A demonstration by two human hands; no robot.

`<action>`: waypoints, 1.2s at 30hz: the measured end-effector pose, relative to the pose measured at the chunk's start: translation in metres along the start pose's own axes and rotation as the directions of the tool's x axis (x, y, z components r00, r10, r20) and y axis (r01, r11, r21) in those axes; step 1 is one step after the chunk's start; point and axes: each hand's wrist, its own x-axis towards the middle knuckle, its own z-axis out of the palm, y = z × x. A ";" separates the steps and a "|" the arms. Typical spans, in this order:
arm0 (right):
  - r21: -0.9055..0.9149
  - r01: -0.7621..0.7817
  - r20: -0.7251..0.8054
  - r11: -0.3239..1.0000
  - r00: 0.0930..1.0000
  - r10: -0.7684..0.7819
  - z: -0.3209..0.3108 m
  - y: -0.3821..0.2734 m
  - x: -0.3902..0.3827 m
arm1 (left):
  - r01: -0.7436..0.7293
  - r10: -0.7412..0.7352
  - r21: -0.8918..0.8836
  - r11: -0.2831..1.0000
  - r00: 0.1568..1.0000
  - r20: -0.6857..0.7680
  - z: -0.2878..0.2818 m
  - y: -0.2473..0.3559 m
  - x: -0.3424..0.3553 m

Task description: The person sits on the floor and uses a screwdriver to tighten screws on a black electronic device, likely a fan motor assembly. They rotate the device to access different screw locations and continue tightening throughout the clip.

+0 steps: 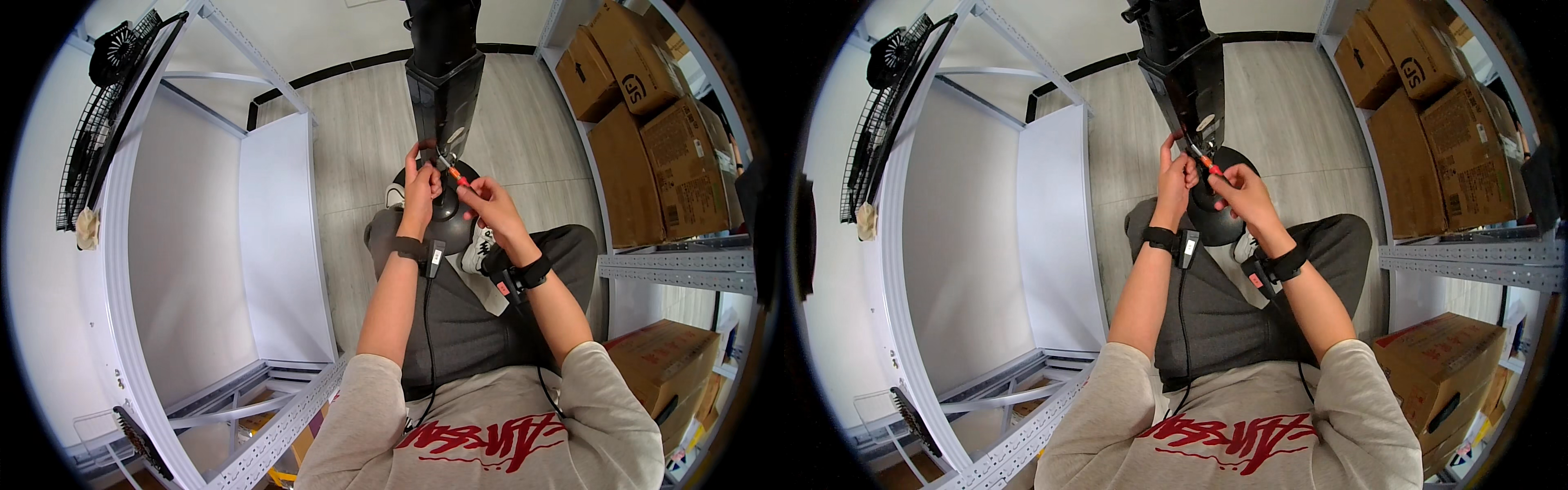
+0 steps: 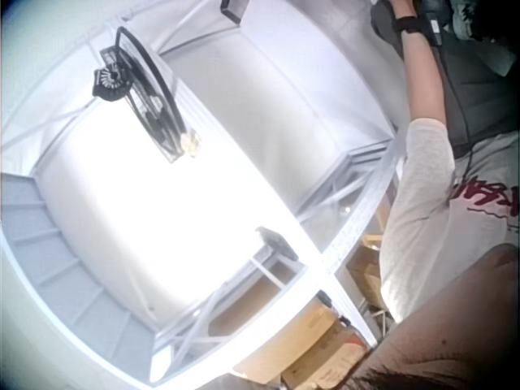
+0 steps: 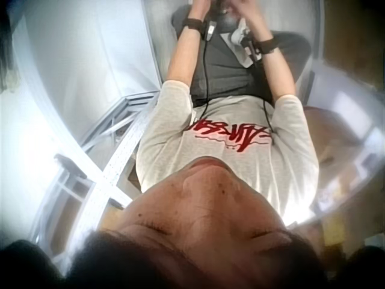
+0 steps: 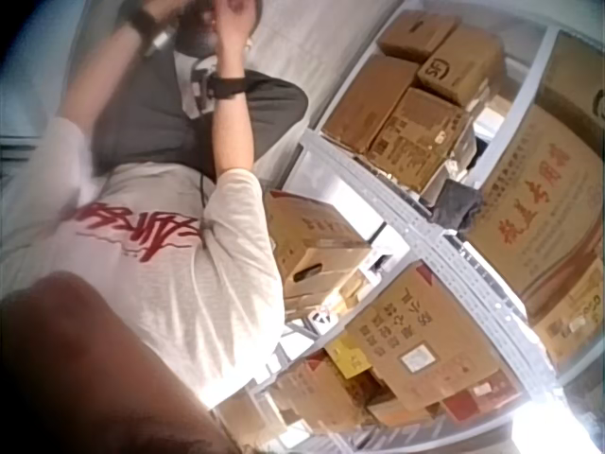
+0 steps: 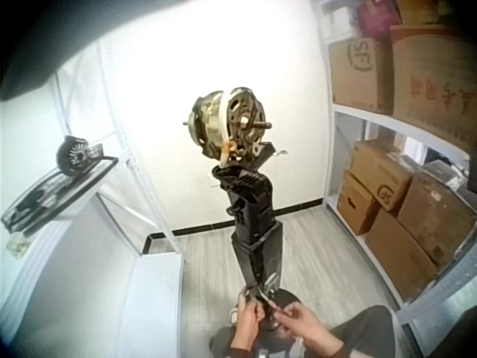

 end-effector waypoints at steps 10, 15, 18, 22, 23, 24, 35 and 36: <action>0.126 -0.069 0.065 0.990 0.996 0.061 -0.002 -0.001 0.005 | 0.018 -0.018 -0.011 1.000 0.999 0.036 -0.005 -0.001 0.000; 0.056 0.022 -0.042 0.998 0.999 -0.019 -0.002 -0.001 0.000 | 0.030 -0.030 -0.009 1.000 1.000 0.002 -0.002 -0.001 -0.002; 0.067 0.025 -0.049 0.997 0.999 -0.022 -0.005 -0.001 -0.003 | 0.031 -0.031 -0.027 0.999 0.999 0.018 -0.003 -0.002 -0.001; 0.103 0.065 -0.034 0.993 0.997 -0.062 -0.010 0.007 -0.007 | 0.028 -0.026 -0.079 0.996 0.999 0.036 -0.005 -0.002 -0.001; 0.105 0.066 -0.033 0.992 0.997 -0.063 -0.011 0.008 -0.008 | 0.029 -0.026 -0.084 0.996 0.999 0.034 -0.006 -0.002 -0.001; 0.108 0.066 -0.032 0.992 0.997 -0.063 -0.012 0.010 -0.010 | 0.029 -0.026 -0.089 0.996 0.999 0.032 -0.006 -0.002 -0.001; 0.073 0.022 -0.014 0.997 1.000 -0.021 -0.017 0.020 -0.028 | 0.011 -0.006 -0.113 0.994 0.999 0.047 -0.002 0.000 -0.003; 0.062 0.014 -0.002 0.998 1.000 -0.014 -0.017 0.023 -0.027 | 0.010 -0.006 -0.080 0.997 0.999 0.047 -0.001 0.001 -0.003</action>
